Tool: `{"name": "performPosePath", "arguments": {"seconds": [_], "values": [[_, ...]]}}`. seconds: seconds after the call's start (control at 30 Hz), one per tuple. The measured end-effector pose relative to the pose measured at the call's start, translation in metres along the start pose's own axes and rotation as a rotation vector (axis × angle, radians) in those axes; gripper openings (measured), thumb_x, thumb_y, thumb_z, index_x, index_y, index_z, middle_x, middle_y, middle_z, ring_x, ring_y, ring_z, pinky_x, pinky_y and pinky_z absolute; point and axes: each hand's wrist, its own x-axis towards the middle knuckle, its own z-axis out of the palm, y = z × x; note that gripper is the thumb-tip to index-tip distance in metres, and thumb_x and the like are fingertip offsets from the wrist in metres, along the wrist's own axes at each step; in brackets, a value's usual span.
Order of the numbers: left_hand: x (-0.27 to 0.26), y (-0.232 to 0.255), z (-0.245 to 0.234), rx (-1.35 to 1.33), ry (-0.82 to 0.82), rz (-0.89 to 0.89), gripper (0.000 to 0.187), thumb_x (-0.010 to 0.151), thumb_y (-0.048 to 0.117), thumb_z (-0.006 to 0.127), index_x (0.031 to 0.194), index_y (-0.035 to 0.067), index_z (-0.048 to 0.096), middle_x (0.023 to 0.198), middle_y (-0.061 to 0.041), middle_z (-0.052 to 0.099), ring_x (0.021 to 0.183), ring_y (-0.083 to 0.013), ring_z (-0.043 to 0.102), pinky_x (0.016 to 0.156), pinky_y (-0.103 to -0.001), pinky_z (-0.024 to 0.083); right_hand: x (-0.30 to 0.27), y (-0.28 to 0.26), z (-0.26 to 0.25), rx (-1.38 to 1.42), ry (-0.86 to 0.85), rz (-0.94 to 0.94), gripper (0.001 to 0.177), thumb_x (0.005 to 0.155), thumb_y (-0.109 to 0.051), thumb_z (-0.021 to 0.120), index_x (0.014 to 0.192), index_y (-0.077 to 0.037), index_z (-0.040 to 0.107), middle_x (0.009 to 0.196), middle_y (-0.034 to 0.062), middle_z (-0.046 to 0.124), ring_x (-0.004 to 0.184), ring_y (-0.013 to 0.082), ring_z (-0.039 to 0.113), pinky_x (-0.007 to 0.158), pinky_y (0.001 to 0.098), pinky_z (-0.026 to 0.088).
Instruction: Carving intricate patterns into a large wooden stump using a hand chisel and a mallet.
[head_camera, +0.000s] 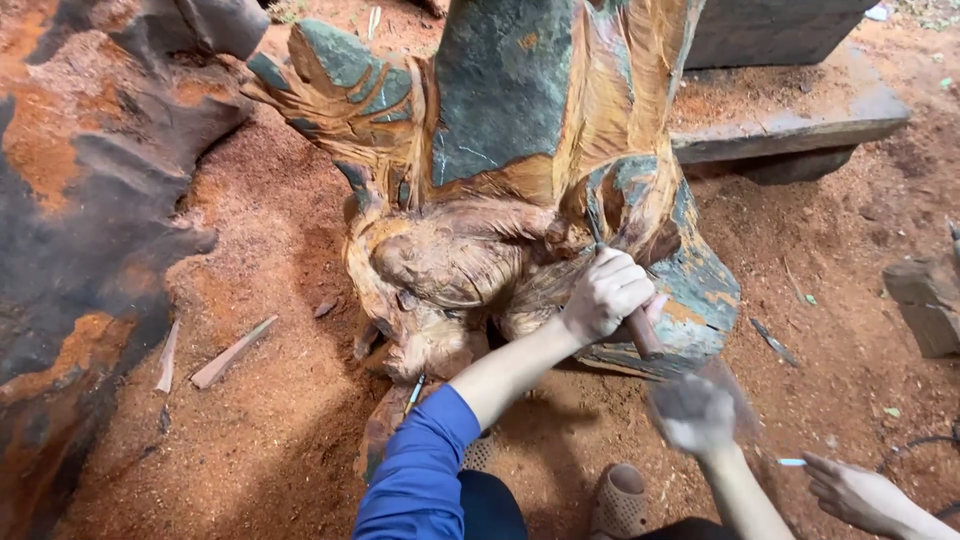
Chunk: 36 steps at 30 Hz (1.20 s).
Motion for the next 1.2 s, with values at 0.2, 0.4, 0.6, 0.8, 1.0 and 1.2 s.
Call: {"name": "performPosePath", "arguments": {"seconds": [0.2, 0.4, 0.6, 0.8, 1.0, 1.2], "values": [[0.004, 0.019, -0.001, 0.045, 0.086, 0.093, 0.035, 0.097, 0.006, 0.051, 0.063, 0.012, 0.044, 0.058, -0.002, 0.039, 0.061, -0.0198, 0.031, 0.065, -0.034, 0.031, 0.054, 0.024, -0.043, -1.292, 0.576, -1.385, 0.045, 0.067, -0.062, 0.076, 0.076, -0.018, 0.069, 0.063, 0.0042, 0.069, 0.063, 0.0237, 0.071, 0.063, 0.0418, 0.055], [0.010, 0.087, -0.015, -0.015, 0.011, 0.229, 0.038, 0.106, 0.023, 0.048, 0.070, 0.013, 0.054, 0.063, -0.004, 0.053, 0.060, -0.0231, 0.050, 0.060, -0.037, 0.038, 0.052, 0.032, -0.070, -1.768, -0.065, -1.568, 0.086, 0.092, -0.048, 0.049, 0.164, -0.012, 0.021, 0.167, -0.0056, 0.035, 0.098, 0.0124, 0.066, 0.101, 0.0187, 0.035], [-0.039, 0.127, -0.012, -0.120, -0.316, -0.143, 0.015, 0.088, 0.021, 0.058, 0.082, 0.009, 0.055, 0.070, -0.007, 0.055, 0.064, -0.0209, 0.047, 0.065, -0.036, 0.033, 0.031, 0.046, -0.067, -0.593, 0.006, -1.586, 0.089, 0.063, -0.026, 0.084, 0.134, 0.011, 0.045, 0.118, 0.0221, 0.060, 0.099, 0.0318, 0.075, 0.083, 0.0411, 0.062], [0.032, 0.119, -0.019, -0.111, -0.391, -0.002, 0.034, 0.073, 0.001, 0.053, 0.107, 0.004, 0.054, 0.087, -0.013, 0.047, 0.085, -0.0332, 0.050, 0.075, -0.045, 0.040, 0.004, 0.044, -0.050, -0.421, -0.036, -1.383, 0.044, 0.079, -0.028, 0.077, 0.105, -0.006, 0.048, 0.064, 0.0134, 0.065, 0.042, 0.0196, 0.067, 0.043, 0.0318, 0.058], [0.165, 0.052, -0.039, -0.668, -0.227, -0.858, 0.008, 0.099, 0.013, 0.057, 0.107, 0.013, 0.058, 0.085, -0.005, 0.064, 0.073, -0.0179, 0.065, 0.061, -0.032, 0.059, -0.015, 0.010, -0.046, -0.456, -0.060, -1.304, 0.048, 0.088, -0.038, 0.067, 0.116, -0.001, 0.053, 0.060, 0.0131, 0.070, 0.044, 0.0222, 0.071, 0.043, 0.0315, 0.060], [0.212, 0.007, -0.025, -0.472, 0.173, -0.588, 0.037, 0.088, 0.040, 0.062, 0.064, 0.019, 0.044, 0.059, 0.006, 0.046, 0.055, -0.0126, 0.047, 0.053, -0.031, 0.039, -0.048, -0.037, -0.018, -0.520, -0.195, -1.146, 0.044, 0.087, -0.029, 0.067, 0.116, 0.002, 0.058, 0.053, 0.0114, 0.061, 0.041, 0.0192, 0.058, 0.044, 0.0309, 0.049]]}}
